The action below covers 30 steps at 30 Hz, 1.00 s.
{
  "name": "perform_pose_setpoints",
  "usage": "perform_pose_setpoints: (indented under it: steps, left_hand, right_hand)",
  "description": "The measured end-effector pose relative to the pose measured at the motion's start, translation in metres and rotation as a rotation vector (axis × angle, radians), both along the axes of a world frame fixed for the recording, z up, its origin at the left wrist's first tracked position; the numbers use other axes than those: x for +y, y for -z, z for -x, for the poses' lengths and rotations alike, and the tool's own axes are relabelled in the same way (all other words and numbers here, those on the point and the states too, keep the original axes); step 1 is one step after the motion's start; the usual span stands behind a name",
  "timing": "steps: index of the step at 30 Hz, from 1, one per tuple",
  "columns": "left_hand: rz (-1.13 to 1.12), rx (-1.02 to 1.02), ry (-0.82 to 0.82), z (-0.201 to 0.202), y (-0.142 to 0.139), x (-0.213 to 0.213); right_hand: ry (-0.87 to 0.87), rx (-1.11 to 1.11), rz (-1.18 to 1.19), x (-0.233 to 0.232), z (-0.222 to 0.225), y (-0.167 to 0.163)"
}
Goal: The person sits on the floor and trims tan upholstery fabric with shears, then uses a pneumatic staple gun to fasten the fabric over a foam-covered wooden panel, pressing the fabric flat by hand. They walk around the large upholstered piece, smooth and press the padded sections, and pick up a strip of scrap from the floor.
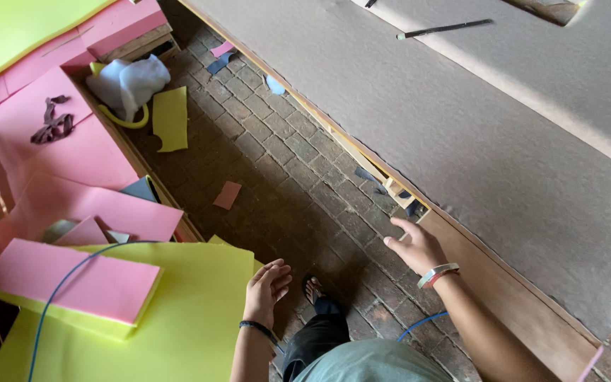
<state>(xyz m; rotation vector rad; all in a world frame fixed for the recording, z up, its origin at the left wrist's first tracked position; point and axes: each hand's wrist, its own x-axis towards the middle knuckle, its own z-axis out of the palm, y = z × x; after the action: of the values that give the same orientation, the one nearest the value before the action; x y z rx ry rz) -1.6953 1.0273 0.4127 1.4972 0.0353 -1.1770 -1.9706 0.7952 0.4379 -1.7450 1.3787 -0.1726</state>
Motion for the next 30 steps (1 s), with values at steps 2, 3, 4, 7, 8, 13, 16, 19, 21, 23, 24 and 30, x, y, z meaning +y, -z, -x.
perform_pose_setpoints:
  steps: [2,3,4,7,8,13,16,19,21,23,24,30]
  left_hand:
    - [0.011,-0.007,0.061,-0.039,-0.002,-0.034]
    - [0.011,-0.02,0.116,-0.059,-0.003,-0.05]
    - [0.011,-0.031,0.169,-0.079,-0.003,-0.065]
    - [0.014,-0.065,0.172,-0.129,-0.002,-0.106]
    - [0.001,-0.067,0.189,-0.143,-0.002,-0.12]
    - [-0.08,-0.052,0.24,-0.198,0.007,-0.18]
    - [-0.206,-0.019,0.27,-0.234,0.025,-0.22]
    - [-0.311,0.005,0.272,-0.28,0.044,-0.259]
    - [-0.341,0.022,0.24,-0.312,0.049,-0.288]
    - [-0.407,0.037,0.235,-0.341,0.048,-0.324]
    - [-0.458,0.038,0.258,-0.356,0.046,-0.344]
    - [-0.47,-0.295,0.586,-0.419,0.036,-0.494]
  right_hand:
    - [0.035,0.037,0.082,-0.029,-0.027,0.004]
    - [0.038,-0.005,0.181,-0.046,-0.042,0.012]
    - [0.038,-0.043,0.281,-0.061,-0.057,0.022]
    - [0.169,0.025,0.317,-0.101,-0.09,0.064]
    - [0.186,0.069,0.307,-0.114,-0.097,0.078]
    - [0.262,0.263,0.276,-0.19,-0.138,0.132]
    - [0.177,0.369,0.392,-0.257,-0.18,0.15]
    - [0.093,0.571,0.43,-0.323,-0.239,0.157]
    - [0.027,0.538,0.451,-0.37,-0.282,0.152]
    - [-0.049,0.516,0.459,-0.421,-0.329,0.143]
    - [-0.079,0.51,0.454,-0.446,-0.353,0.14]
    - [-0.172,0.435,0.466,-0.588,-0.471,0.141]
